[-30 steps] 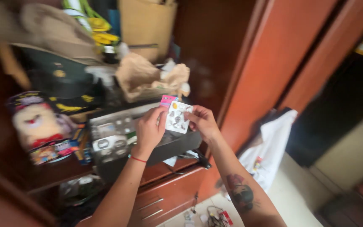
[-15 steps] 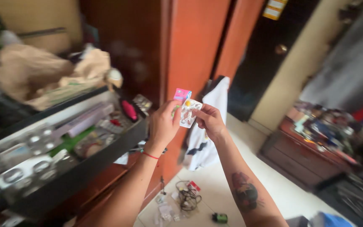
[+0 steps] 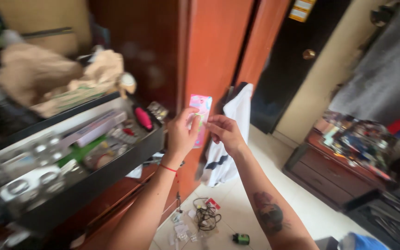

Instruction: Organize pills, medical boxes, and bandages inside a first-aid storage kit box in a closet.

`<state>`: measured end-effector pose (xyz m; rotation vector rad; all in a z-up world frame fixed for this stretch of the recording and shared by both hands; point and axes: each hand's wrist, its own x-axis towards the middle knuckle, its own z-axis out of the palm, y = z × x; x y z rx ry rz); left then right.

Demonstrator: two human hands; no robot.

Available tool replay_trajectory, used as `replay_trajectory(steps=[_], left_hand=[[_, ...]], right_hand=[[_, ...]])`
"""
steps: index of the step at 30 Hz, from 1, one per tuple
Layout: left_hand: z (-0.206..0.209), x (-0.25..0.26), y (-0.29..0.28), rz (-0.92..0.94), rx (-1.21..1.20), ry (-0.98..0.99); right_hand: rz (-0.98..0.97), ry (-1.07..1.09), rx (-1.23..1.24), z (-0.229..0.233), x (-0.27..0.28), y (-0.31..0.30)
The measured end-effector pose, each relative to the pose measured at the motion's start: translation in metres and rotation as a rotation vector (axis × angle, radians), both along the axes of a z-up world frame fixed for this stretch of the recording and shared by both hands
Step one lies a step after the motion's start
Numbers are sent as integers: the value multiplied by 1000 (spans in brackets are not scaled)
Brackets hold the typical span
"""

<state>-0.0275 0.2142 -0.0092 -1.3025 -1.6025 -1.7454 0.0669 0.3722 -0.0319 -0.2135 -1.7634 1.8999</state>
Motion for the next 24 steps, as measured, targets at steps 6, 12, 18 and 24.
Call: replay_trajectory(steps=[6,12,18,24], left_hand=[[9,-24,-70,168,3,39],[19,-46,-158,429,-24,104],[4,-81,-215,620,-89,73],[4,-88,-227,798,-153,77]], right_hand=[[240,83,105,14,-52,-58],[428,48,146,10,-122,-125],[216,210,914,-39,-231,-136],[363,-445,1529,-73,-315,-123]])
